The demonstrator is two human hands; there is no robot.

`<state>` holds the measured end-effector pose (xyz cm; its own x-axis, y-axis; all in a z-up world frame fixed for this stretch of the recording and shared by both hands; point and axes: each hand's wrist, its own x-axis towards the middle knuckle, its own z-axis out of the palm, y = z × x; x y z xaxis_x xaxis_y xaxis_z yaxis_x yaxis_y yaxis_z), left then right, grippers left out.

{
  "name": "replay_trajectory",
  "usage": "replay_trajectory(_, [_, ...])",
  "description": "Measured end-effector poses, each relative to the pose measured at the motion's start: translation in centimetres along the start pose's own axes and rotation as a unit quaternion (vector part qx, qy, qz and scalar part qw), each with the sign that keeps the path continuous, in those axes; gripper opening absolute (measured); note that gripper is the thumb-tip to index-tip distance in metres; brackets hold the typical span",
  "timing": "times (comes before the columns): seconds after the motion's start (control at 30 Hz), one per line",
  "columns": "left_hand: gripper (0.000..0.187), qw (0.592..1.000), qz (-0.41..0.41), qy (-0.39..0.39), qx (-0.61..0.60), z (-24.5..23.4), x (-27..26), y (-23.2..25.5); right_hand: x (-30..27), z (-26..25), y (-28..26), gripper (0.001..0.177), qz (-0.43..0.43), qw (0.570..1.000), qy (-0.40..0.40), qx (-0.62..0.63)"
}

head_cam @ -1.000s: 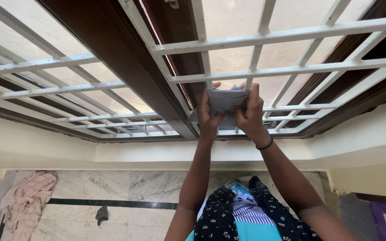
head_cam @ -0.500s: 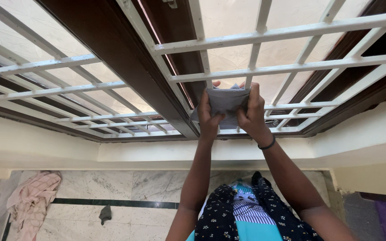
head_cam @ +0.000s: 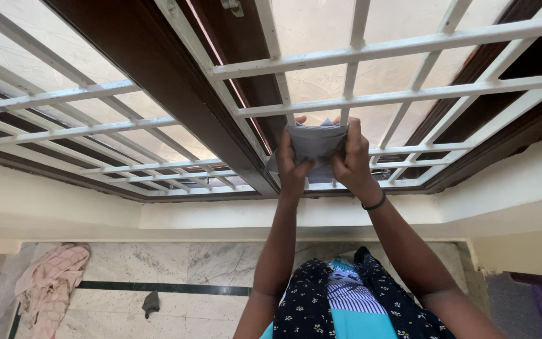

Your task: The person cleans a white window grill with a grey cloth, wiping different sections of the metal bars by hand.

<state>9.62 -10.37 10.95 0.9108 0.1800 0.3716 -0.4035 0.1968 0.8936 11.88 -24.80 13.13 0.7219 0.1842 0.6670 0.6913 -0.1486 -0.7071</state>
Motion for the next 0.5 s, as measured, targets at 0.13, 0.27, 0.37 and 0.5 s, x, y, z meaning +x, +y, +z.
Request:
replay_trajectory(0.13, [0.088, 1.000, -0.005, -0.006, 0.003, -0.2, -0.1, 0.0, -0.2, -0.1, 0.1, 0.049, 0.004, 1.000, 0.005, -0.011])
replay_trajectory(0.27, [0.089, 0.999, 0.000, -0.033, -0.009, -0.5, 0.0, 0.3, -0.1, 0.0, 0.4, 0.049, 0.007, 1.000, 0.006, -0.005])
replay_trajectory(0.37, [0.091, 0.998, -0.013, -0.051, 0.016, -0.9, 0.0, 0.7, 0.2, -0.4, 0.6, 0.048, 0.079, 0.996, -0.021, 0.029])
replay_trajectory(0.5, [0.096, 0.996, 0.006, -0.073, 0.048, -0.4, 0.9, 2.1, 1.5, -0.8, -0.3, 0.049, -0.001, 0.998, -0.028, 0.057])
